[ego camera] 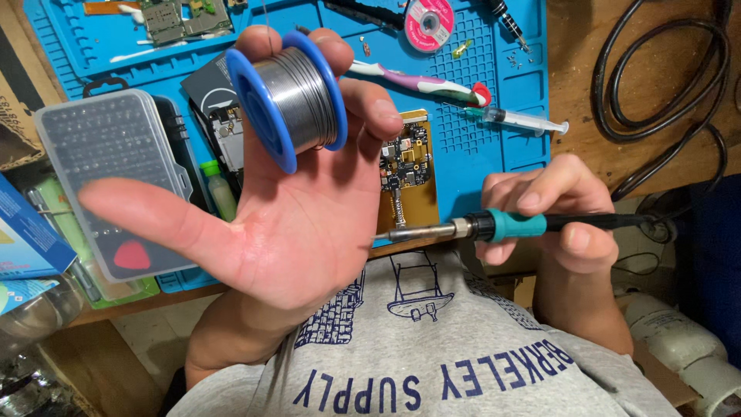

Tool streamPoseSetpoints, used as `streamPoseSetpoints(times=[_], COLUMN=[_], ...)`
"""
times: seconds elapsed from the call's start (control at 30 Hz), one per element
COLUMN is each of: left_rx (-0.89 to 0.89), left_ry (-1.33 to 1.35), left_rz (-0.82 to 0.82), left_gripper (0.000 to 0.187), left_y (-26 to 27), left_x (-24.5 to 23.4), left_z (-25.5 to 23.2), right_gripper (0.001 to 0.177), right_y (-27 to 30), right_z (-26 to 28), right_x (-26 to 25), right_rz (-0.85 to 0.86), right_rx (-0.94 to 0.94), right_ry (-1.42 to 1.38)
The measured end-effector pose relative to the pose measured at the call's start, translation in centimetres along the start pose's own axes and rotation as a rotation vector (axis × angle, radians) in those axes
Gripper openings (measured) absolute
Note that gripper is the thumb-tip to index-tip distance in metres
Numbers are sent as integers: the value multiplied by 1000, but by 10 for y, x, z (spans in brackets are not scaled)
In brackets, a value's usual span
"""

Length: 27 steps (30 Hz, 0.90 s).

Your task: The person cleans a small electronic component with a cotton swab and tweezers, then uses a soldering iron and solder wire to solder the component onto a circuit board. They also use desoldering wick to remove excess solder from the board.

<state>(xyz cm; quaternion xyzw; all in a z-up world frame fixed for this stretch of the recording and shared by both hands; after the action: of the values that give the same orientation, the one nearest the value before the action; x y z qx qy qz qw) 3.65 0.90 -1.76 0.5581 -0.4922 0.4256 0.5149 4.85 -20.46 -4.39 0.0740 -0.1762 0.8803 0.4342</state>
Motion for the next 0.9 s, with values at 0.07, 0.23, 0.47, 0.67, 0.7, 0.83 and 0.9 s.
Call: streamPoseSetpoints(times=[0.07, 0.23, 0.47, 0.67, 0.7, 0.83, 0.9], left_rx=[5, 120, 352, 321, 316, 339, 336], left_ry=[10, -228, -1153, -1615, -1615, -1721, -1766], left_rz=[-100, 122, 191, 480, 474, 548, 573], left_gripper=[109, 80, 43, 33, 33, 32, 31], left_y=[-1, -3, -3, -1, -2, -5, -5], left_x=[0, -1, 15, -2, -5, -13, -16], left_z=[-1, -4, -20, -17, -16, -11, -10], right_gripper=[25, 21, 20, 21, 21, 18, 18], right_y=[1, 0, 1, -1, -1, -3, -3], right_z=[0, 3, 11, -6, -8, -11, -10], right_x=[0, -9, -26, -32, -35, -39, -39], right_rz=[-7, 51, -180, -180, -181, -190, -239], right_rx=[23, -61, -117, -131, -124, -184, -195], right_ry=[-5, 49, 221, 137, 133, 168, 187])
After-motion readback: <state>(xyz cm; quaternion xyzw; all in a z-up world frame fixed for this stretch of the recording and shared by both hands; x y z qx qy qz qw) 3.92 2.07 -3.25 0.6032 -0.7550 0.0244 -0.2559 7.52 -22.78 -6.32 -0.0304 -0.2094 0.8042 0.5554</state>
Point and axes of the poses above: each hand's wrist, its own y-axis away from the middle knuckle, its own x-axis out of the palm, z = x × y, the point moved 4 cm from there along -y, towards the middle knuckle, and after that the axes turned 7 degrees about y, right-handed, at the moved point
